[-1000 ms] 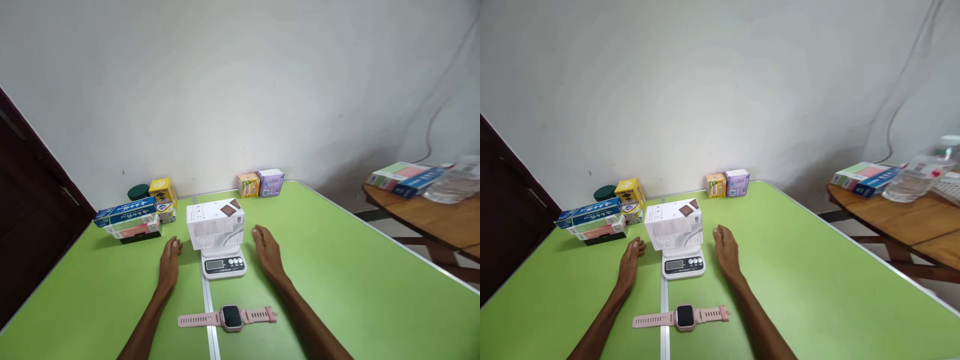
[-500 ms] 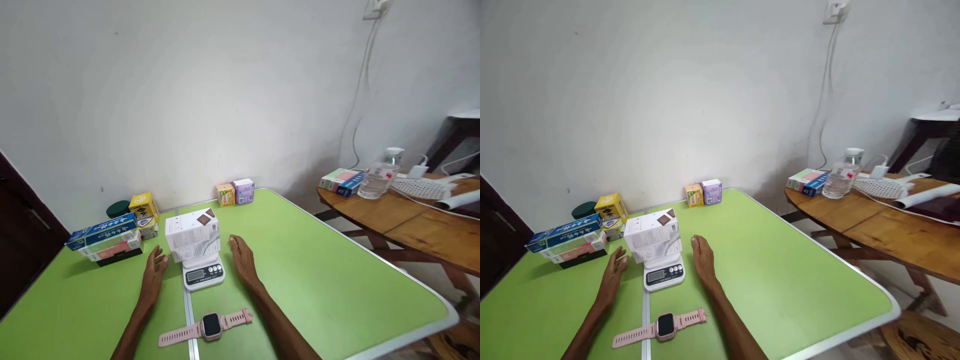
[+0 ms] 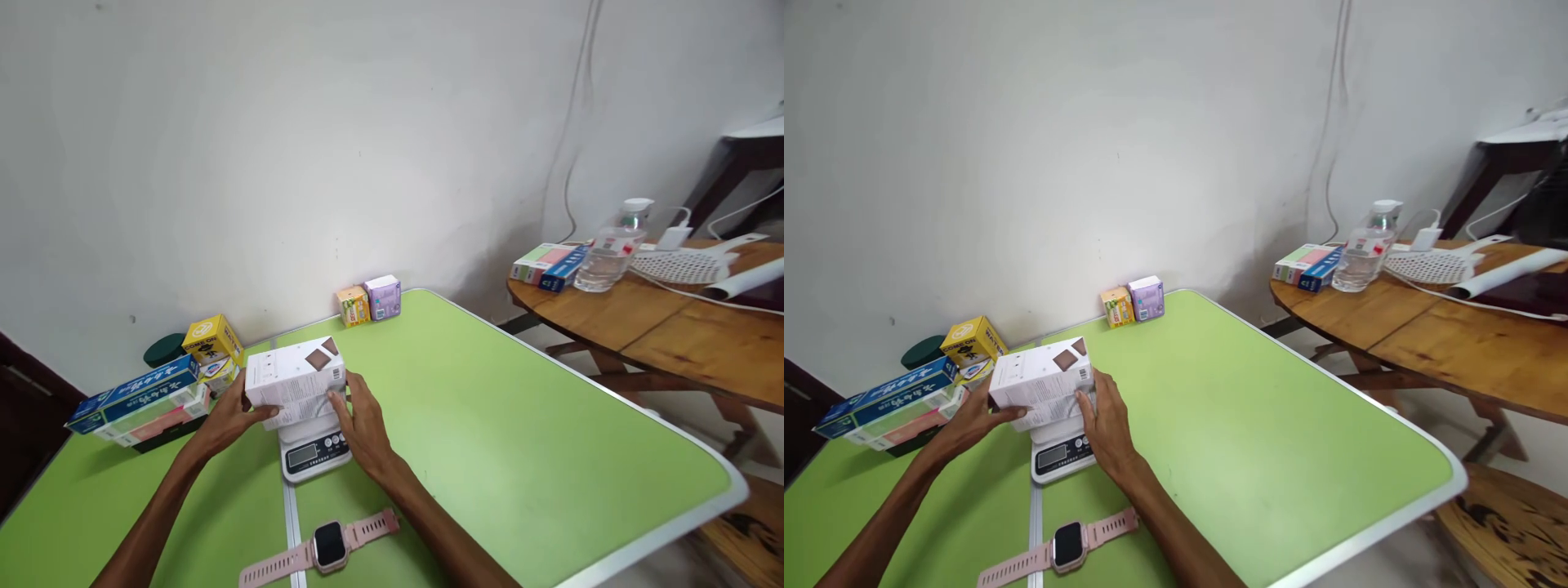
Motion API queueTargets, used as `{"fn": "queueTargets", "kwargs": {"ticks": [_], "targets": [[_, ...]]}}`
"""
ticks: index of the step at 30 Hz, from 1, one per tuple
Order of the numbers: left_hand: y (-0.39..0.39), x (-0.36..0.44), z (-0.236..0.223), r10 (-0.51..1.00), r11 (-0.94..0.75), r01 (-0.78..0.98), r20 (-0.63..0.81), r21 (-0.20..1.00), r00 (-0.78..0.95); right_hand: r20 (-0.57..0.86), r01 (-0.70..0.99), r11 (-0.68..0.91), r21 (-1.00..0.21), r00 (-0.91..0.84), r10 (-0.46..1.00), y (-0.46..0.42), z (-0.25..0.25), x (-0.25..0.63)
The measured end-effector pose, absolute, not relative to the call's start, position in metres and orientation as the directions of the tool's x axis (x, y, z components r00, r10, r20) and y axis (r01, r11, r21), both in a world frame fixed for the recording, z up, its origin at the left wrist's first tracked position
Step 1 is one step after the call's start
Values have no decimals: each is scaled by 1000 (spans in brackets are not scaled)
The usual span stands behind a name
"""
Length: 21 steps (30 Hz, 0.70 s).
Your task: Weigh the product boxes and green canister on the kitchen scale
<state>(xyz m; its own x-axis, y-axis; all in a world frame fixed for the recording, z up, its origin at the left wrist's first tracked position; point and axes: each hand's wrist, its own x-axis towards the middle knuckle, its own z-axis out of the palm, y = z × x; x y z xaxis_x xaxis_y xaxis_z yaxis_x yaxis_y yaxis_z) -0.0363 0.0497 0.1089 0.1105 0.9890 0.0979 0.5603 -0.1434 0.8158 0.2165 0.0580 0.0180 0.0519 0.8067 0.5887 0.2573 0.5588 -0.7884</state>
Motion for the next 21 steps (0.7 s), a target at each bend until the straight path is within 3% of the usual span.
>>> {"fn": "queueTargets", "kwargs": {"ticks": [5, 10, 18, 21], "targets": [[83, 13, 126, 979, -200, 593, 135, 780, 153, 596, 361, 515, -778, 161, 787, 95, 22, 259], [153, 83, 105, 971, -209, 510, 115, 834, 210, 583, 455, 431, -779, 272, 766, 160, 16, 321], [231, 156, 61, 988, -143, 488, 94, 861, 123, 497, 535, 255, -805, 375, 783, 215, -46, 354], [251, 165, 58, 986, -161, 481, 121, 862, 114, 480, 578, 237, -781, 311, 820, 215, -60, 343]]}}
